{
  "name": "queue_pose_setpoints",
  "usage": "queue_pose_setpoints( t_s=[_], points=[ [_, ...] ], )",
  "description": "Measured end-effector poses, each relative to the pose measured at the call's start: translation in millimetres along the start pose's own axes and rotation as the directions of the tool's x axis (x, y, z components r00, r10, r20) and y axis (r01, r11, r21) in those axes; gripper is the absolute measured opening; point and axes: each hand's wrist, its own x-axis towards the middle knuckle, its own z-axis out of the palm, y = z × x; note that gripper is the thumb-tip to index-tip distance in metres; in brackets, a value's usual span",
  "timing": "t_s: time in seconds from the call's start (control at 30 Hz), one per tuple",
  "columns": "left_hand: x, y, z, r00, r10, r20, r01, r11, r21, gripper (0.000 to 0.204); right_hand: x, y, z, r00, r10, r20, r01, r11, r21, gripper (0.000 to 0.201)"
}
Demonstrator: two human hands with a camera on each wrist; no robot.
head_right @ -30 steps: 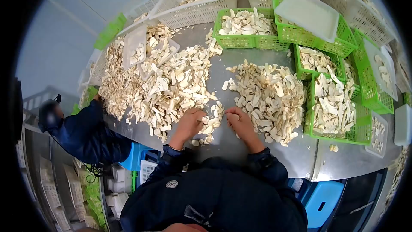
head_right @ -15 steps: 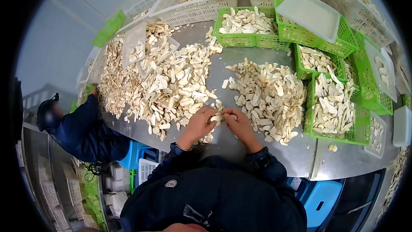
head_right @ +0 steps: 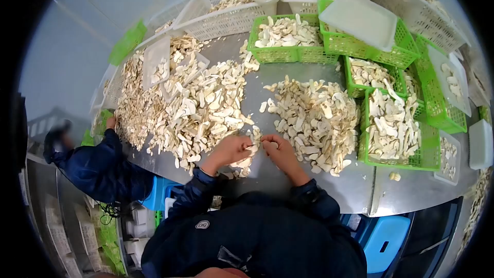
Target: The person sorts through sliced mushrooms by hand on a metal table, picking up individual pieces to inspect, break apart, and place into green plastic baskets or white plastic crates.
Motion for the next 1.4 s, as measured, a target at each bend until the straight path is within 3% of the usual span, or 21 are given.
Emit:
queue_pose_setpoints(
  t_s=[0.03, 0.1, 0.17, 0.2, 0.23, 0.33, 0.43, 0.57, 0.67, 0.77, 0.8, 0.9, 1.03, 1.07, 1.13, 1.27, 1.4],
  points=[
    [11.9, -11.0, -11.1, 0.987, -0.009, 0.162, -0.002, 0.998, 0.067, 0.021, -1.3, -3.4, 2.1, 1.000, 0.003, -0.009, -0.003, 1.000, -0.009, 0.020],
    [43.2, -26.4, -33.5, 0.977, 0.076, 0.199, -0.090, 0.994, 0.061, 0.020, -2.6, -3.2, 1.0, 1.000, -0.006, -0.020, 0.006, 1.000, -0.027, 0.020],
    [79.0, -3.3, -63.8, 0.994, -0.064, -0.092, 0.061, 0.998, -0.034, 0.027, 4.0, 6.8, -0.1, 0.999, -0.032, -0.027, 0.031, 0.999, -0.042, 0.020],
    [96.8, 2.0, -72.6, 0.949, -0.074, -0.307, 0.032, 0.990, -0.140, 0.034, 4.3, 4.9, -0.2, 0.999, -0.033, -0.039, 0.032, 0.999, -0.036, 0.020],
    [108.1, 10.5, -79.2, 0.859, -0.104, -0.502, -0.020, 0.971, -0.237, 0.040, 4.1, 3.2, -0.5, 0.998, -0.032, -0.053, 0.031, 0.999, -0.029, 0.020],
    [111.5, 42.8, -91.4, 0.767, -0.133, -0.628, -0.188, 0.888, -0.419, 0.039, 3.9, 2.3, -4.8, 0.996, -0.055, -0.067, 0.052, 0.998, -0.037, 0.021],
    [84.8, 27.2, -74.3, 0.869, -0.137, -0.476, -0.018, 0.952, -0.307, 0.037, 2.6, 0.3, -6.4, 0.994, -0.068, -0.085, 0.064, 0.997, -0.048, 0.021],
    [28.6, -4.6, -40.2, 0.923, -0.236, -0.305, 0.098, 0.909, -0.406, 0.018, 4.0, 4.7, -3.1, 0.992, -0.076, -0.105, 0.074, 0.997, -0.021, 0.020],
    [-14.9, -32.8, -15.5, 0.948, -0.284, -0.144, 0.218, 0.909, -0.355, 0.020, 3.2, 1.5, -1.5, 0.994, -0.031, -0.109, 0.030, 1.000, -0.008, 0.020],
    [-38.3, 0.9, -23.8, 0.978, -0.209, 0.002, 0.209, 0.978, -0.011, 0.019, 2.5, 0.4, -0.9, 0.994, -0.047, -0.094, 0.044, 0.998, -0.038, 0.021],
    [-44.3, 11.5, -19.2, 0.963, -0.267, -0.034, 0.266, 0.963, -0.041, 0.023, 0.2, -2.8, 0.7, 0.995, -0.050, -0.089, 0.046, 0.998, -0.044, 0.021],
    [-46.8, 26.2, -6.2, 0.972, -0.186, -0.144, 0.183, 0.982, -0.034, 0.026, -0.2, -0.6, 3.6, 0.996, -0.052, -0.070, 0.049, 0.998, -0.045, 0.021],
    [-29.7, 19.4, 4.8, 0.980, -0.139, -0.145, 0.153, 0.984, 0.092, 0.030, 1.8, 3.7, 3.1, 0.996, -0.064, -0.068, 0.060, 0.997, -0.055, 0.020],
    [-26.2, 20.8, 4.2, 0.976, -0.185, -0.116, 0.195, 0.977, 0.087, 0.030, 1.4, 2.6, 2.2, 0.996, -0.049, -0.076, 0.044, 0.997, -0.064, 0.020],
    [-19.6, 21.0, 8.4, 0.972, -0.157, -0.173, 0.173, 0.982, 0.078, 0.029, 0.1, -3.5, 1.4, 0.995, -0.020, -0.093, 0.013, 0.997, -0.080, 0.020],
    [-14.6, 14.7, 17.6, 0.959, -0.115, -0.258, 0.142, 0.986, 0.087, 0.025, 2.3, 9.2, 1.5, 0.993, -0.101, -0.059, 0.092, 0.987, -0.135, 0.021],
    [-11.7, 16.0, 15.7, 0.970, -0.153, -0.186, 0.158, 0.987, 0.011, 0.021, -2.0, 5.0, 6.2, 0.991, -0.126, -0.051, 0.111, 0.968, -0.224, 0.022]
  ],
)
